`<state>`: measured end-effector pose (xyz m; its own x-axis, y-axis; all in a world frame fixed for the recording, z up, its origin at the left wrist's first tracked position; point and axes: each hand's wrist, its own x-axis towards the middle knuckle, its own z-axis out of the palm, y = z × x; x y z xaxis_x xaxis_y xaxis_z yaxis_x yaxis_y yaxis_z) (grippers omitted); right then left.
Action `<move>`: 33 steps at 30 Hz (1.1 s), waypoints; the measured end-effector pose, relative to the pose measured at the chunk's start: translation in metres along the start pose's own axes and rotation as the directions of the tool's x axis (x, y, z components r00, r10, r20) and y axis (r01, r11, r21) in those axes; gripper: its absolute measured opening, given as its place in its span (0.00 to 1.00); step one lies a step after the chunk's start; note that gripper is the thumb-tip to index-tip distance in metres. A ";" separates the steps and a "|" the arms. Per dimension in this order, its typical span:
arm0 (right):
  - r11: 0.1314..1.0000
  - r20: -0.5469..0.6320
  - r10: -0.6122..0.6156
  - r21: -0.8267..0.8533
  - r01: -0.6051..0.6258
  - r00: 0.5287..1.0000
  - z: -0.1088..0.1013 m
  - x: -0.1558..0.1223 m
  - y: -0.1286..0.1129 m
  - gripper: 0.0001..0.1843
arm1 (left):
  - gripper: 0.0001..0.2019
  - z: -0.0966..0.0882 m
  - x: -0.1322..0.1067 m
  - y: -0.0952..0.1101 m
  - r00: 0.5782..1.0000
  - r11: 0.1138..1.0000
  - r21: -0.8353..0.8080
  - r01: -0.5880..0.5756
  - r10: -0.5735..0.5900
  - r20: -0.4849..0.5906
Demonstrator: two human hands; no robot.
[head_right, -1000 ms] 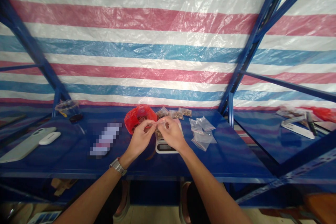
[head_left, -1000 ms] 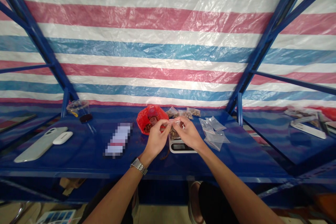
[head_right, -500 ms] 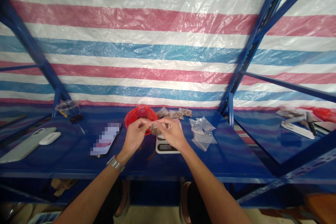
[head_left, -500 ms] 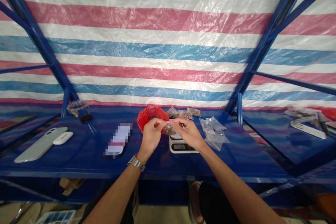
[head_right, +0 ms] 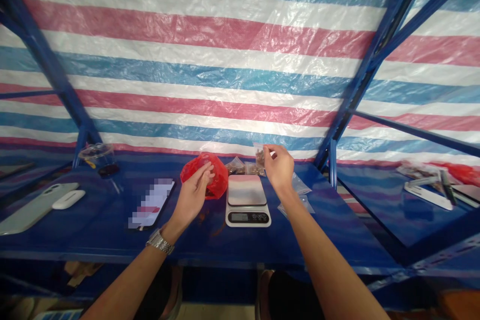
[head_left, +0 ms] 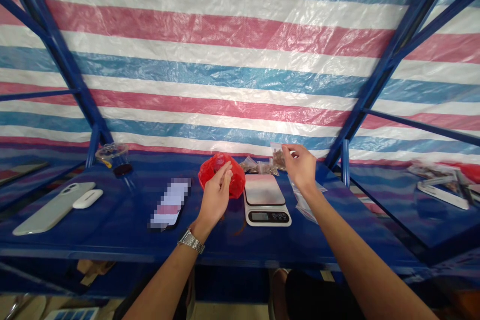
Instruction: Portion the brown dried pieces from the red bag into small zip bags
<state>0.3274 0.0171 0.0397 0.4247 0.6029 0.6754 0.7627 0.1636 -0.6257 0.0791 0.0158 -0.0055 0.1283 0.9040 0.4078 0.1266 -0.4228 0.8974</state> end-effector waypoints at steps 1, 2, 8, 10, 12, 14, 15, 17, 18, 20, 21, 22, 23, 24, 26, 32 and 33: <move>0.998 0.013 -0.004 -0.061 0.005 1.000 0.004 0.007 0.003 0.18 | 0.24 -0.001 -0.001 0.001 1.000 1.000 0.024 -0.001 0.001 0.008; 0.994 0.079 -0.008 -0.106 0.016 0.997 0.009 0.012 0.005 0.18 | 0.24 -0.001 -0.002 0.002 1.000 0.999 0.048 -0.004 0.003 0.021; 0.981 0.474 0.048 -0.187 0.047 0.879 0.007 0.034 0.028 0.24 | 0.22 0.001 -0.005 0.015 0.998 0.989 0.142 -0.029 0.021 0.055; 0.981 0.456 0.030 -0.183 0.061 0.890 -0.014 0.040 0.043 0.23 | 0.21 0.001 -0.005 0.016 0.998 0.985 0.164 -0.050 0.042 0.056; 0.982 0.625 -0.013 -0.138 0.126 0.781 -0.041 0.040 0.060 0.20 | 0.20 0.001 -0.006 0.016 0.996 0.980 0.184 -0.078 0.069 0.058; 0.975 0.790 0.018 -0.149 0.164 0.613 -0.064 0.030 0.075 0.19 | 0.19 0.001 -0.007 0.015 0.993 0.974 0.198 -0.109 0.098 0.064; 0.964 0.803 0.056 -0.197 0.176 0.593 -0.072 0.023 0.082 0.19 | 0.18 0.001 -0.007 0.015 0.991 0.972 0.201 -0.123 0.111 0.068; 0.933 0.792 0.078 -0.272 0.236 0.605 -0.080 0.004 0.092 0.19 | 0.18 0.002 -0.009 0.015 0.988 0.967 0.207 -0.147 0.133 0.079; 0.915 0.785 0.077 -0.301 0.270 0.615 -0.081 -0.004 0.096 0.19 | 0.17 0.003 -0.009 0.015 0.986 0.965 0.210 -0.157 0.142 0.082; 0.888 0.779 0.081 -0.340 0.310 0.621 -0.078 -0.017 0.101 0.15 | 0.16 0.005 -0.010 0.015 0.983 0.960 0.219 -0.176 0.160 0.089; 0.881 0.773 0.087 -0.354 0.313 0.629 -0.076 -0.021 0.102 0.14 | 0.16 0.005 -0.010 0.015 0.981 0.957 0.222 -0.185 0.167 0.095; 0.878 0.764 0.094 -0.366 0.309 0.638 -0.074 -0.023 0.103 0.14 | 0.15 0.005 -0.011 0.014 0.980 0.955 0.225 -0.191 0.171 0.104; 0.877 0.755 0.098 -0.374 0.302 0.649 -0.073 -0.024 0.103 0.14 | 0.15 0.005 -0.011 0.014 0.978 0.954 0.227 -0.196 0.173 0.116; 0.877 0.747 0.098 -0.377 0.298 0.658 -0.073 -0.023 0.102 0.14 | 0.15 0.005 -0.011 0.014 0.976 0.953 0.229 -0.199 0.173 0.132; 0.884 0.720 0.082 -0.372 0.284 0.689 -0.073 -0.020 0.096 0.14 | 0.15 0.004 -0.013 0.015 0.972 0.950 0.236 -0.205 0.170 0.159; 0.997 0.593 -0.071 0.029 0.066 0.802 -0.066 -0.032 0.019 0.13 | 0.22 0.025 -0.024 0.031 0.928 0.919 0.248 -0.306 0.230 0.292; 0.990 0.611 -0.095 0.139 0.011 0.786 -0.062 -0.037 0.001 0.12 | 0.32 0.031 -0.026 0.034 0.915 0.916 0.230 -0.329 0.249 0.318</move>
<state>0.3426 -0.0540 0.0383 -0.0363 0.9355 0.3514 0.6921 0.2772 -0.6665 0.1108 -0.0245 0.0091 0.4615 0.7019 0.5426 0.3004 -0.6991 0.6489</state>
